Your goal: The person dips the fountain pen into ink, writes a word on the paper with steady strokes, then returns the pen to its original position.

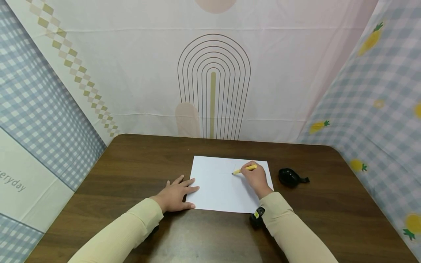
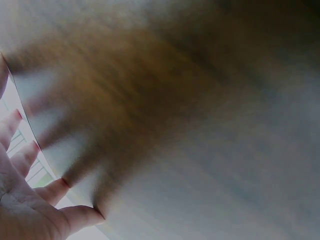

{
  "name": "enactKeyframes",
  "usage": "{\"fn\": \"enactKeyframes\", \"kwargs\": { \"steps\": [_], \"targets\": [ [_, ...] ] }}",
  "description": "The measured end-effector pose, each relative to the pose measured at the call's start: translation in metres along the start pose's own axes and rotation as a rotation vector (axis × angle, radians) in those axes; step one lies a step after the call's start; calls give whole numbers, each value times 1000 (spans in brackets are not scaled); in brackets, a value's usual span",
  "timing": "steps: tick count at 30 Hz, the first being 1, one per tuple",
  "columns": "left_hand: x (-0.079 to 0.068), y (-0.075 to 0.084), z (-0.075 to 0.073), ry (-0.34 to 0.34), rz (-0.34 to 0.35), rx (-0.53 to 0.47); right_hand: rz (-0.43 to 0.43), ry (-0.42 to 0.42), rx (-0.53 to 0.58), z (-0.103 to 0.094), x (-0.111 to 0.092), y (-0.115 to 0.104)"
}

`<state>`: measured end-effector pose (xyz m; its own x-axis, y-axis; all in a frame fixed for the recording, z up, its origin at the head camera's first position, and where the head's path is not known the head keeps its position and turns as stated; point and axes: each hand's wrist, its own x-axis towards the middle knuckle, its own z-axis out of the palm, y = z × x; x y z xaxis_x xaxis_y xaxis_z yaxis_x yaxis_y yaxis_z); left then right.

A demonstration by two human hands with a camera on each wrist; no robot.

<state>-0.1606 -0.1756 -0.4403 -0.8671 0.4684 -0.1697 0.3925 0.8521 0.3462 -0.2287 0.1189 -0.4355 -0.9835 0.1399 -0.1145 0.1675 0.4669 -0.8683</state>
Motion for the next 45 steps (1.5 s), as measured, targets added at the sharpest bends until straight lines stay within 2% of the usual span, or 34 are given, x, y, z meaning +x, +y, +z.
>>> {"fn": "enactKeyframes", "kwargs": {
  "steps": [13,30,45],
  "targets": [
    [-1,1,-1,-5,1,5,22,-21,-5,2,-9,-3],
    [-1,0,1,2,-1,-1,-8,-30,-20,5,-16,-3],
    [-2,2,0,6,4,8,8,-49,-31,8,-23,-5]
  ]
}}
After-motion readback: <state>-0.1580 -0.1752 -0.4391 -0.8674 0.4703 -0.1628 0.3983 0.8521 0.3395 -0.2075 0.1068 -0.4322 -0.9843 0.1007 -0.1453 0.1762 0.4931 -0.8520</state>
